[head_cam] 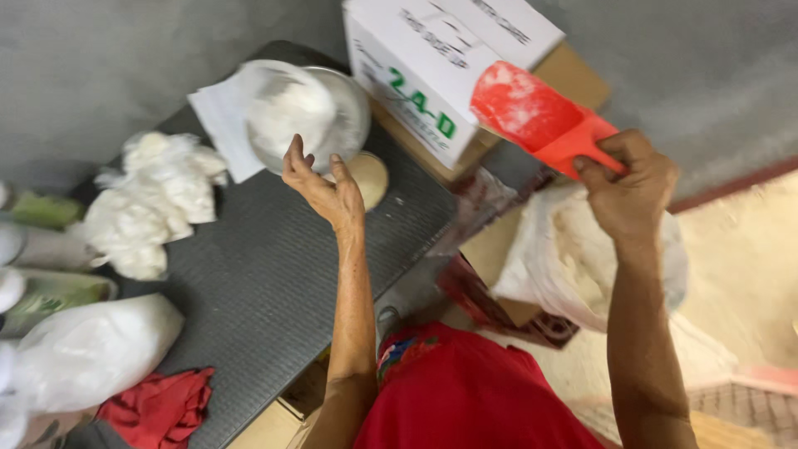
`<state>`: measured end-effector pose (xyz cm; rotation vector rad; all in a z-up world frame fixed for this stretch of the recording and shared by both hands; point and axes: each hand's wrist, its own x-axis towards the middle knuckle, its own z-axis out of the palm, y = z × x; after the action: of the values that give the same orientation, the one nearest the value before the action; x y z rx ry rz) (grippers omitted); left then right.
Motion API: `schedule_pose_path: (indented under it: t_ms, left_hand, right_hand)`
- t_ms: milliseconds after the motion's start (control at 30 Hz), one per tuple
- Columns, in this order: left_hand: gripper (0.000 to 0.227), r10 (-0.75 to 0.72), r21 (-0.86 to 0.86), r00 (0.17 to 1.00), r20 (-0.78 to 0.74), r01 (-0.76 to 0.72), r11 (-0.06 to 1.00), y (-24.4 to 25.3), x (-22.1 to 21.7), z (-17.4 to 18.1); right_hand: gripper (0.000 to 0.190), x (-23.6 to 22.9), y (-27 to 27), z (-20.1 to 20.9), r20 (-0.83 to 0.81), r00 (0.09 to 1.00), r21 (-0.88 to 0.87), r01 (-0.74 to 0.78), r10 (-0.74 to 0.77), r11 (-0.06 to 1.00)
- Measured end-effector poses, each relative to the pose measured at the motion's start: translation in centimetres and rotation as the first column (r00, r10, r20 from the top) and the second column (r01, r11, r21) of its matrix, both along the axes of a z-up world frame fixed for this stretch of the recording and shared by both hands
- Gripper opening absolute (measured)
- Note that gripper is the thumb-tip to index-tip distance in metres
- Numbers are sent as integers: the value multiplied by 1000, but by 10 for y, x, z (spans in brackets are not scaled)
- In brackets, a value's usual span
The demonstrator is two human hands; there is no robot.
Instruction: The person scoops a white granular substance from a large sack into small plastic bags using a red scoop. They weigh the filled bags on a scale, tie them shut, and place them on a table next to other filled bags and bottles.
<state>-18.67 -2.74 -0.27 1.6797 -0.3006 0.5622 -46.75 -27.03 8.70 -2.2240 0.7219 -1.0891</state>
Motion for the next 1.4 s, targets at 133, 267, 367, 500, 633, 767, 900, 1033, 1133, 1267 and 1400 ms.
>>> schedule_pose_path:
  t_ms: [133, 267, 367, 500, 633, 767, 900, 1033, 1133, 1267, 1400]
  left_hand:
    - [50, -260, -32, 964, -60, 259, 965, -40, -71, 0]
    - [23, -462, 84, 885, -52, 465, 882, -82, -145, -13]
    - [11, -551, 362, 834, 39, 502, 785, -119, -200, -27]
    - [20, -641, 463, 754, 146, 520, 718, -154, -268, -39]
    - [23, -668, 527, 742, -55, 590, 612, -154, -299, -50]
    - [6, -631, 526, 767, -118, 587, 615, -145, -307, -58]
    - [43, -589, 588, 806, -52, 501, 635, -143, -310, -61]
    - [58, -616, 519, 788, -14, 532, 669, -131, -316, -58]
    - [53, -648, 378, 761, 13, 597, 708, -117, -317, -53]
    - [46, -675, 321, 733, -85, 661, 678, -97, -307, -49]
    - [53, -699, 191, 680, -220, 733, 653, -86, -283, -38]
  right_hand:
    - [23, -115, -34, -16, -98, 988, -55, 118, -123, 991]
    - [25, -208, -51, -45, -442, 834, 83, 404, -329, 911]
    - [24, -229, -63, -89, -555, 769, 93, 438, -319, 894]
    - [36, -205, -71, -152, -503, 838, 99, 298, -211, 949]
    - [37, -175, -72, -179, -373, 926, 72, -39, 63, 997]
    - [20, -156, -63, -178, -170, 984, 295, -5, 58, 955]
    - [12, -141, -61, -166, -130, 977, 345, -112, 166, 932]
    - [26, -122, -58, -149, -207, 944, 6, -260, 255, 966]
    - [26, -105, -52, -133, -179, 952, 49, -242, 247, 969]
    - [20, -83, -34, -119, -90, 947, 209, -284, 307, 936]
    - [20, -54, -12, -114, 4, 942, 393, -311, 337, 865]
